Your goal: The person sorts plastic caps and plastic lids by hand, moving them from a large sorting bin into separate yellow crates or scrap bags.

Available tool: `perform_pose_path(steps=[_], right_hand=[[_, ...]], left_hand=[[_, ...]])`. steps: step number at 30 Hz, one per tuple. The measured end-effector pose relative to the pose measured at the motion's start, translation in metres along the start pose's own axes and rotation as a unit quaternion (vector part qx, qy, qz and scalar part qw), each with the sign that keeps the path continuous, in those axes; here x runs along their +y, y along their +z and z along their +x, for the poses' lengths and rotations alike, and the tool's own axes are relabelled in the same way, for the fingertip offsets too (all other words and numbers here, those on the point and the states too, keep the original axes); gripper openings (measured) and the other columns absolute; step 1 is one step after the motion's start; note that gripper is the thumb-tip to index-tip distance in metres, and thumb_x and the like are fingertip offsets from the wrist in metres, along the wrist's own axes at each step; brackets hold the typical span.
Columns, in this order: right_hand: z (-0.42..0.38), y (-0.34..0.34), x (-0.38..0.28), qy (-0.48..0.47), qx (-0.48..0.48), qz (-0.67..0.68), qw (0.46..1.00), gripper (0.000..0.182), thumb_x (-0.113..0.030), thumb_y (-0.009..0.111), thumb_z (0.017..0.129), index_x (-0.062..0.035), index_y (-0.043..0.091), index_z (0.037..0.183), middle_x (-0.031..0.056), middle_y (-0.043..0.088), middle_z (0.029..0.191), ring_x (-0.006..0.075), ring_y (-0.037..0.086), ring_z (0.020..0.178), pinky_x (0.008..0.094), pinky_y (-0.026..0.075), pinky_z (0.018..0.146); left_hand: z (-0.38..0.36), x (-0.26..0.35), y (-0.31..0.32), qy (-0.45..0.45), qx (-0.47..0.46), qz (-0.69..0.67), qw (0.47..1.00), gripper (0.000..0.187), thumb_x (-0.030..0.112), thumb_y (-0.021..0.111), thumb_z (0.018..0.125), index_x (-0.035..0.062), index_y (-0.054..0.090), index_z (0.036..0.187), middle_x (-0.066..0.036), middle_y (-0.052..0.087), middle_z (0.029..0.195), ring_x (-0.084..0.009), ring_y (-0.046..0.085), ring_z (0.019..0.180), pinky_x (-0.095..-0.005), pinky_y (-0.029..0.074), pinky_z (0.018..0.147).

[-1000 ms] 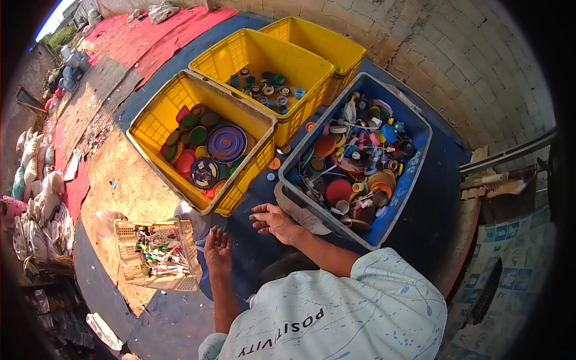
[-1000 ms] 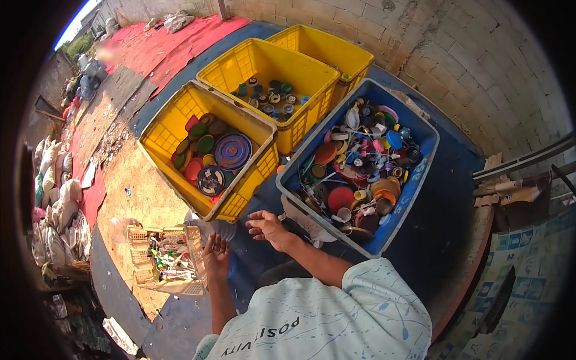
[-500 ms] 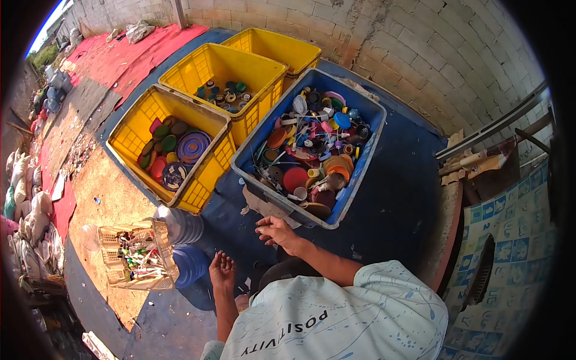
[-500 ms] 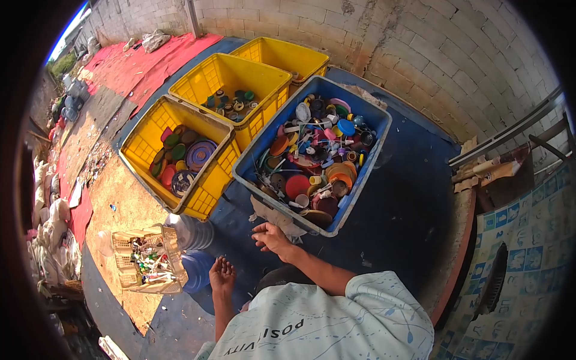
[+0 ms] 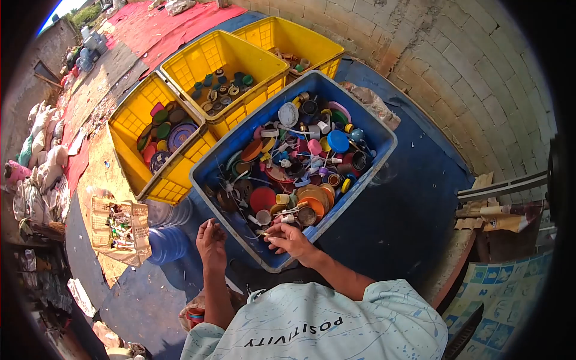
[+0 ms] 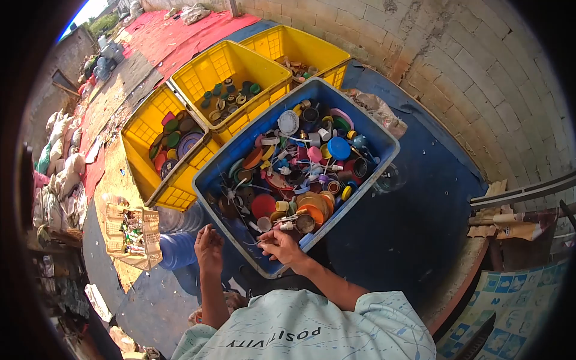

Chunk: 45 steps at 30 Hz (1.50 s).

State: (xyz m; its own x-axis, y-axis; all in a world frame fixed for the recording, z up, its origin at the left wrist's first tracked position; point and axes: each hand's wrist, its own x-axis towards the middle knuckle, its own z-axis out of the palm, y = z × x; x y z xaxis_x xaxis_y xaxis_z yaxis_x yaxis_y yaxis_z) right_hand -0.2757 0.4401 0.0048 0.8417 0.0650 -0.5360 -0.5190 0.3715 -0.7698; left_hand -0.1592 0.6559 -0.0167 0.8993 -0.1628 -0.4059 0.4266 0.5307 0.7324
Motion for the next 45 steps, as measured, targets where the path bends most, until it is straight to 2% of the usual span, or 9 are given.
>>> perform_pose_path(steps=[5, 12, 19, 24, 28, 29, 33, 39, 45], right_hand=[[-0.034, -0.125, -0.063, -0.066, 0.066, 0.004, 0.996, 0.027, -0.014, 0.059, 0.092, -0.0041, 0.053, 0.116, 0.0055, 0.062, 0.106, 0.0092, 0.06, 0.088, 0.0224, 0.048, 0.073], [-0.013, -0.232, -0.115, -0.172, 0.246, 0.022, 0.954, 0.022, -0.014, 0.06, 0.091, -0.0067, 0.055, 0.111, 0.0032, 0.063, 0.1, 0.0082, 0.059, 0.082, 0.0231, 0.046, 0.071], [0.016, -0.222, -0.099, -0.202, 0.213, -0.089, 0.952, 0.024, -0.01, 0.063, 0.087, -0.0025, 0.056, 0.109, 0.0022, 0.06, 0.091, 0.0079, 0.057, 0.081, 0.0225, 0.048, 0.073], [0.028, -0.206, -0.07, -0.164, 0.2, -0.326, 0.909, 0.028, -0.01, 0.066, 0.083, 0.0009, 0.057, 0.108, 0.0111, 0.067, 0.09, 0.0185, 0.066, 0.081, 0.0311, 0.053, 0.074], [0.04, -0.192, -0.072, -0.115, 0.099, -0.451, 0.879, 0.031, -0.009, 0.066, 0.081, 0.0011, 0.057, 0.108, 0.0175, 0.066, 0.097, 0.03, 0.065, 0.092, 0.0381, 0.051, 0.081], [0.045, -0.191, -0.071, -0.106, 0.089, -0.485, 0.864, 0.033, -0.009, 0.065, 0.08, 0.0011, 0.056, 0.11, 0.0208, 0.064, 0.104, 0.0353, 0.061, 0.1, 0.0417, 0.048, 0.088], [0.071, -0.193, -0.051, -0.131, 0.095, -0.578, 0.8, 0.037, -0.011, 0.065, 0.078, 0.0015, 0.057, 0.112, 0.0258, 0.062, 0.106, 0.0411, 0.059, 0.101, 0.0466, 0.045, 0.09], [0.086, -0.179, -0.04, -0.089, 0.128, -0.656, 0.739, 0.036, -0.014, 0.068, 0.075, 0.0014, 0.057, 0.106, 0.024, 0.064, 0.103, 0.0396, 0.06, 0.1, 0.0462, 0.046, 0.088], [0.084, -0.182, -0.044, -0.082, 0.07, -0.575, 0.811, 0.029, -0.015, 0.07, 0.075, 0.0008, 0.061, 0.097, 0.0179, 0.067, 0.089, 0.0339, 0.064, 0.085, 0.0422, 0.049, 0.078]], left_hand=[[-0.035, -0.086, 0.104, -0.074, 0.06, 0.035, 0.995, 0.02, 0.019, 0.063, 0.092, 0.0051, 0.058, 0.105, -0.003, 0.063, 0.088, -0.0097, 0.058, 0.073, -0.0252, 0.048, 0.067], [-0.046, -0.131, 0.136, -0.08, 0.046, 0.177, 0.98, 0.022, 0.019, 0.064, 0.092, 0.0033, 0.058, 0.106, 0.0, 0.06, 0.086, -0.0042, 0.053, 0.068, -0.0194, 0.044, 0.062], [-0.025, -0.125, 0.134, -0.064, 0.04, 0.235, 0.969, 0.021, 0.021, 0.062, 0.093, 0.005, 0.058, 0.107, 0.001, 0.062, 0.086, -0.0045, 0.057, 0.072, -0.0198, 0.046, 0.064], [-0.01, -0.126, 0.12, -0.033, 0.052, 0.194, 0.979, 0.023, 0.021, 0.061, 0.094, 0.0033, 0.058, 0.108, -0.002, 0.064, 0.088, -0.0061, 0.06, 0.068, -0.0206, 0.048, 0.061], [-0.02, -0.129, 0.107, -0.055, 0.094, 0.168, 0.98, 0.023, 0.021, 0.062, 0.093, 0.0033, 0.058, 0.107, -0.002, 0.065, 0.088, -0.0049, 0.056, 0.067, -0.019, 0.045, 0.061], [-0.023, -0.133, 0.102, -0.059, 0.093, 0.167, 0.98, 0.022, 0.021, 0.062, 0.093, 0.0033, 0.058, 0.107, -0.002, 0.065, 0.088, -0.0046, 0.055, 0.067, -0.0188, 0.044, 0.061], [-0.04, -0.139, 0.097, -0.067, 0.119, 0.133, 0.982, 0.019, 0.018, 0.063, 0.092, 0.0028, 0.059, 0.103, -0.001, 0.062, 0.085, -0.0043, 0.05, 0.066, -0.0183, 0.041, 0.06], [-0.045, -0.138, 0.085, -0.077, 0.123, 0.141, 0.979, 0.018, 0.018, 0.062, 0.092, 0.0038, 0.059, 0.103, -0.001, 0.063, 0.087, -0.0039, 0.051, 0.068, -0.0189, 0.041, 0.061], [-0.026, -0.134, 0.084, -0.08, 0.096, 0.185, 0.975, 0.02, 0.02, 0.062, 0.093, 0.0036, 0.058, 0.105, -0.002, 0.065, 0.09, -0.0037, 0.053, 0.069, -0.0188, 0.042, 0.063]])
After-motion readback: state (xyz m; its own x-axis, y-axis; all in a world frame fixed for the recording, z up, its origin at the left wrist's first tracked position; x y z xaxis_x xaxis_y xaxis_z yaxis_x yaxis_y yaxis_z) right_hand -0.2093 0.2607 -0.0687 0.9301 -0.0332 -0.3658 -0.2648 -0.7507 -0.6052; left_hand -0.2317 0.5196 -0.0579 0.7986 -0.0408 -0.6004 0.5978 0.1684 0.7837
